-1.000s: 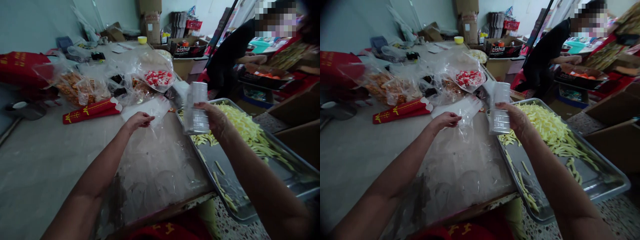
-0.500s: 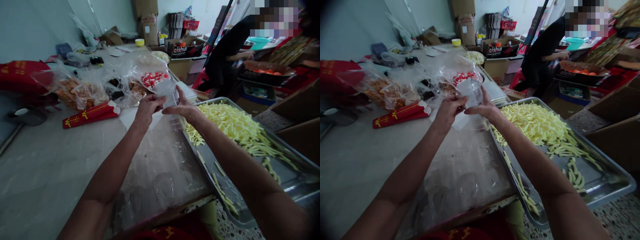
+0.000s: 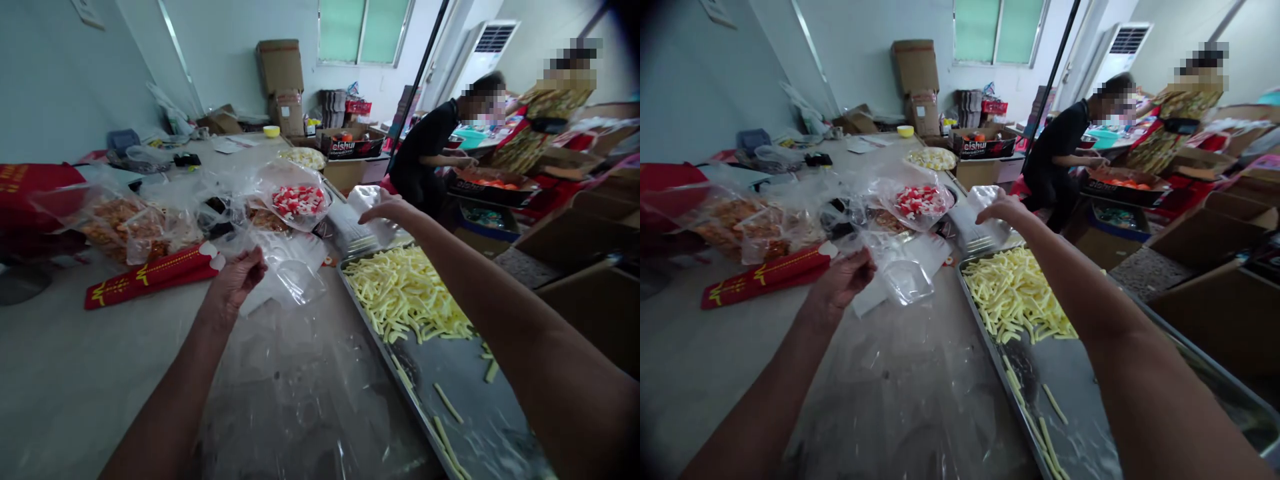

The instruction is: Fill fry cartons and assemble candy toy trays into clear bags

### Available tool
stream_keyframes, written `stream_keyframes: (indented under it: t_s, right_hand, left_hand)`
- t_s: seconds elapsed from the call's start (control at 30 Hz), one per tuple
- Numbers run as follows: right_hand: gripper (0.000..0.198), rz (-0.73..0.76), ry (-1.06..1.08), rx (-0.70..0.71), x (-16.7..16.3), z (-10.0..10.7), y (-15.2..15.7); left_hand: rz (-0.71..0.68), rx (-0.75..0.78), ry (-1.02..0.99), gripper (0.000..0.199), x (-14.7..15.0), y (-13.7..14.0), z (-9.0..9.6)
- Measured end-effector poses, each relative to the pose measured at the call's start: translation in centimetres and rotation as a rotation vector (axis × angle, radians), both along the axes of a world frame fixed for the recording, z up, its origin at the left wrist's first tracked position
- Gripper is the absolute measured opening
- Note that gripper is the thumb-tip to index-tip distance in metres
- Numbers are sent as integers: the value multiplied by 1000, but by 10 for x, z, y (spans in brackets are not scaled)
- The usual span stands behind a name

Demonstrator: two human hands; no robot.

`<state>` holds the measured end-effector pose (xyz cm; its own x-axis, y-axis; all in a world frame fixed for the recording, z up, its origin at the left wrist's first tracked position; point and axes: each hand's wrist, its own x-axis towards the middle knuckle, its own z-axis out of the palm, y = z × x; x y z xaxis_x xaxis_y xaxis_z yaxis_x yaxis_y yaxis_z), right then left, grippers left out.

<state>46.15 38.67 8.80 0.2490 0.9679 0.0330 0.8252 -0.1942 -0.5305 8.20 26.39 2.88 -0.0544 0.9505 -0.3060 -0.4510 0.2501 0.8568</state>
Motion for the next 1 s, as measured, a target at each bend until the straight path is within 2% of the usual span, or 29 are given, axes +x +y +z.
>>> stream_keyframes:
  t_s: [0.07, 0.1, 0.17, 0.23, 0.3, 0.33, 0.37, 0.4, 0.47, 0.5, 0.57, 0.63, 0.7, 0.77, 0.83, 0.9, 0.93, 0.97, 1.0]
  right_hand:
    - [132, -59, -190, -115, -19, -9, 28]
    - [134, -64, -218, -152, -29, -14, 37]
    - [134, -49, -257, -159, -45, -21, 46]
    - [130, -44, -313, -88, -56, -21, 42]
    - [115, 13, -319, 116, -66, -17, 21]
    - [101, 80, -281, 217, -72, -15, 4]
    - [85, 181, -214, 298, -80, -14, -17]
    - [67, 300, -96, 321, -89, -16, -40]
    - [57, 607, 171, 94, -113, -25, -90]
    - [52, 701, 275, 27, -126, -32, -112]
    - [51, 671, 401, 56, -147, -45, -147]
    - [50, 613, 605, 83, -159, -49, -165]
    - [48, 599, 787, 90, -154, -39, -170]
    - [47, 561, 809, 131, -131, -17, -162]
    - [45, 437, 670, 202, -94, 12, -142]
    - [41, 285, 319, 288, -54, 37, -111]
    - [37, 153, 99, 374, -37, 46, -93]
    - [34, 38, -87, 410, -24, 50, -74]
    - [31, -30, -228, 385, -16, 51, -56]
  left_hand:
    - [-42, -14, -12, 30, 16, 1, -9]
    - [-51, -21, -18, 33, 21, 1, -12]
    - [-62, -29, -25, 37, 25, 4, -18]
    - [-75, -19, -23, 41, 23, 6, -21]
    - [-85, 1, 2, 44, 22, 6, -21]
    - [-76, 11, 23, 45, 23, 6, -20]
    - [-62, 16, 46, 45, 27, 5, -19]
    - [-49, 20, 70, 45, 31, 4, -17]
    - [-41, 40, 104, 44, 44, 0, -12]
    - [-43, 57, 111, 44, 51, -2, -9]
    - [-44, 94, 103, 44, 60, -8, -3]
    - [-29, 116, 63, 44, 59, -13, 5]
    - [-16, 133, -2, 42, 44, -15, 13]
    - [40, 161, -84, 41, 20, -14, 22]
    - [116, 191, -139, 41, -6, -10, 27]
    - [162, 190, -149, 40, -22, -6, 27]
    - [160, 177, -153, 39, -25, -3, 25]
    - [149, 157, -166, 39, -25, -2, 22]
    - [139, 128, -188, 38, -23, -1, 18]
